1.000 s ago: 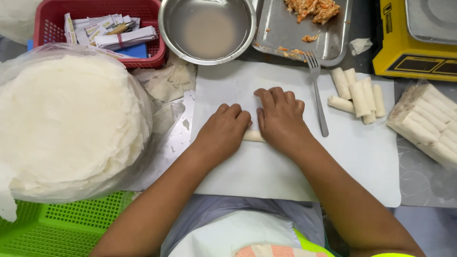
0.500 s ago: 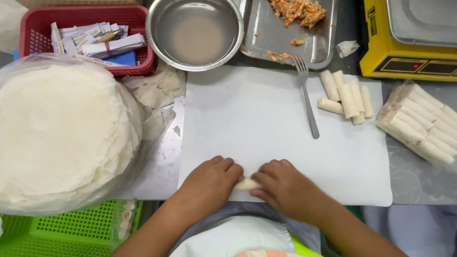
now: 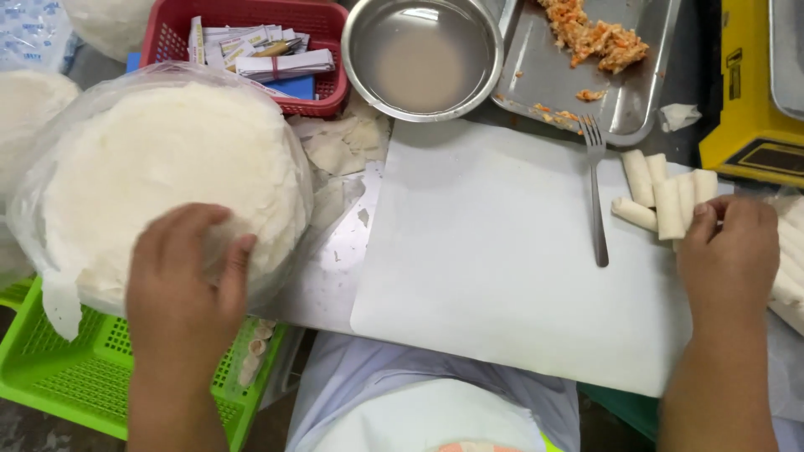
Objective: Wrapping spring rolls by placing filling on a wrapper and rolling it tightly into a cylinder.
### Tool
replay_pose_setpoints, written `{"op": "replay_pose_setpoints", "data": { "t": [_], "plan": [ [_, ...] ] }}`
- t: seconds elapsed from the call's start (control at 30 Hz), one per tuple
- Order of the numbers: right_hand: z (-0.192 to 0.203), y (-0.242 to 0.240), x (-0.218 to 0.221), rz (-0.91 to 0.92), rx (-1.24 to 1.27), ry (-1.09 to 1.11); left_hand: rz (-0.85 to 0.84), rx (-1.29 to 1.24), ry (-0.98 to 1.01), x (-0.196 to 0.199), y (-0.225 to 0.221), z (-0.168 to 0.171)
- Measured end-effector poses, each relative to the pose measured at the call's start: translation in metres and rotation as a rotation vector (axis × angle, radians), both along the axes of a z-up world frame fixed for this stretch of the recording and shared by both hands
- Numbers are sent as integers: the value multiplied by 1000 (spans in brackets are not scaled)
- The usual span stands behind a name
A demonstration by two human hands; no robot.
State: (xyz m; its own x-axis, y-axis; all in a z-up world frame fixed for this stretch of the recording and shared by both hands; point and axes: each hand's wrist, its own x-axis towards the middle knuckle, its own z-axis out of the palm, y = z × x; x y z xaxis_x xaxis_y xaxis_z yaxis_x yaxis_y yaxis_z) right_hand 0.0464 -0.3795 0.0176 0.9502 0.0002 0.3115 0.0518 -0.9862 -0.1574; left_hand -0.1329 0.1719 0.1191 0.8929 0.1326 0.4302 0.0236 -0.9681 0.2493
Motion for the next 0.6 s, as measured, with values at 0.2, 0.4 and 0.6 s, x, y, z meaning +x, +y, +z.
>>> {"op": "replay_pose_setpoints", "data": {
  "t": [0.2,0.4,0.6],
  "plan": [
    [45,42,-17,11,-93,45,-53,4,-125,30,6,2],
    [76,94,-31,189,136,229,-39,94,-132,61,14,-1],
    [64,111,-37,432,179,130,95,-485,67,56,29,15]
  ]
}}
